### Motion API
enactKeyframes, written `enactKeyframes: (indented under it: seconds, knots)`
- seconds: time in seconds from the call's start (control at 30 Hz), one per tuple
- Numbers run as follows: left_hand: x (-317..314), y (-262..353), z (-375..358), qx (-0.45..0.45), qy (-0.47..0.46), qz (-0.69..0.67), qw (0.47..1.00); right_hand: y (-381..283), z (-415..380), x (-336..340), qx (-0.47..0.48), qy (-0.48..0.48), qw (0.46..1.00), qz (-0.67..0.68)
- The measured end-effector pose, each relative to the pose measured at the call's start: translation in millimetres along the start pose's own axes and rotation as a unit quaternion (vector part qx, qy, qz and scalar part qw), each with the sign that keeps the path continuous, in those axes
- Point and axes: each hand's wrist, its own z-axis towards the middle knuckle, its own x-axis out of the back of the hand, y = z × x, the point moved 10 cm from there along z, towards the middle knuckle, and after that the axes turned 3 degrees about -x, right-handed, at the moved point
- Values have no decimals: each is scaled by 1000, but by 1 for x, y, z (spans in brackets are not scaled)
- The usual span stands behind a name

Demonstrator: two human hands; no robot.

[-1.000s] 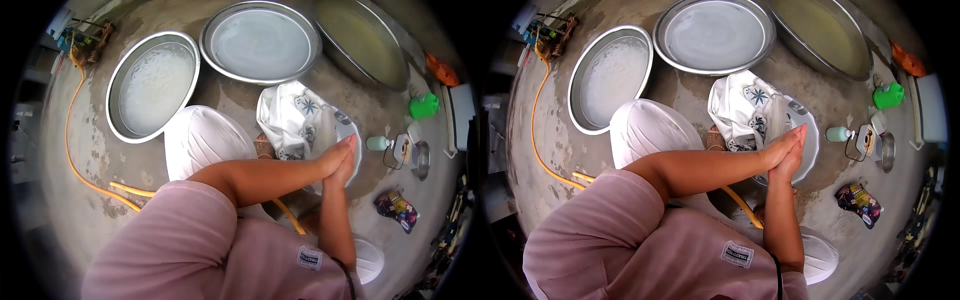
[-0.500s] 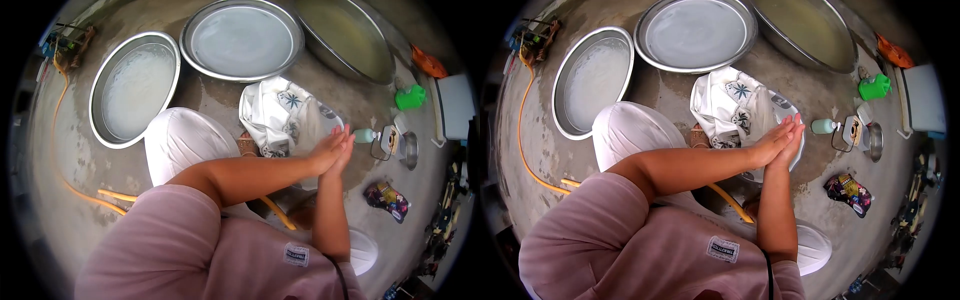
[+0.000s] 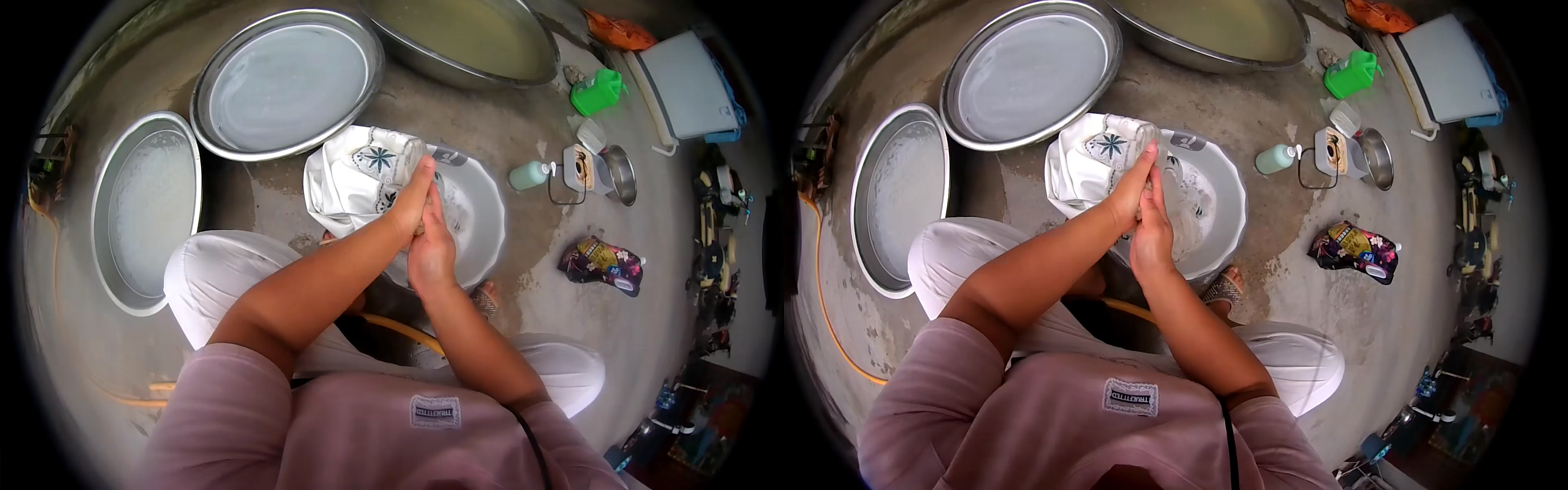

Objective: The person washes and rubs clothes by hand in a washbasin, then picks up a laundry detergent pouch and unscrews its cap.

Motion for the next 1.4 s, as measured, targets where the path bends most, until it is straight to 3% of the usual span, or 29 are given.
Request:
enactKeyframes:
  seconds: [0.07,0.13,0.17,0.23,0.3,0.37,0.4,0.43,0.5,0.57,0.6,0.63,0.7,0.73,0.8,0.83,0.9,0.93,0.97,1.03,1.07,1.17,1.2,1.23,1.3,1.33,1.37,1.4]
  knots:
    - [-14,-25,-7,56,-3,-33,998,-5,15,9,3,-7,1000,11]
    - [-54,-33,-28,-56,-68,214,973,-8,12,32,-23,55,998,14]
    - [-54,-39,-30,-45,-77,212,973,-10,9,43,-51,97,994,14]
    - [-25,-34,-17,-25,-38,105,993,-22,12,54,-68,142,987,15]
    - [-19,3,-30,156,52,-125,978,-33,15,54,-59,141,988,38]
    - [-16,-17,-25,155,60,-111,980,-35,17,47,-54,134,987,71]
    - [-27,-27,-19,47,-10,54,997,-32,15,44,-54,132,986,89]
    - [-50,-30,-22,-61,-82,215,971,-28,12,42,-54,130,984,107]
    - [-48,-35,-30,-61,-64,295,951,-5,11,42,-66,109,987,97]
    - [-10,-48,-14,49,-29,97,994,25,3,33,-82,66,992,70]
    - [-19,-13,-35,173,30,-38,984,12,-23,-10,-71,44,995,56]
    - [-13,-29,-29,179,33,-37,983,15,-15,-1,-76,48,994,60]
    - [-1,-44,-4,43,3,86,995,16,8,26,-88,53,987,122]
    - [-9,-57,-15,47,4,89,995,0,5,28,-90,55,986,126]
    - [-47,-59,-41,-43,-60,335,939,-21,-11,47,-170,237,947,134]
    - [-40,-52,-34,-45,-59,337,939,-8,-11,46,-171,235,947,135]
    - [0,-44,-14,68,9,73,995,34,-2,28,-90,81,990,66]
    - [-4,-40,-13,178,-16,-104,978,57,7,31,-50,36,998,5]
    - [-3,-45,-15,178,-9,-104,979,51,12,29,-55,32,998,7]
    - [-17,-36,-9,14,-19,118,993,22,21,48,-96,91,983,129]
    - [-43,-34,-19,-79,-89,270,956,1,15,58,-116,160,972,131]
    - [-32,-36,-23,-60,-39,273,959,30,15,48,-157,63,976,138]
    - [-10,-42,-14,43,-23,99,994,37,5,36,-101,55,988,99]
    - [-10,-29,-12,42,-17,94,995,38,-10,7,-102,16,992,67]
    - [6,-28,-14,147,71,-34,986,30,-6,5,-104,29,993,47]
    - [7,-54,7,57,3,30,998,30,-4,8,-107,25,993,47]
    - [-6,-55,-6,57,8,30,998,34,-4,20,-115,41,990,69]
    - [-34,-47,-29,32,-43,180,982,37,-3,33,-123,56,987,89]
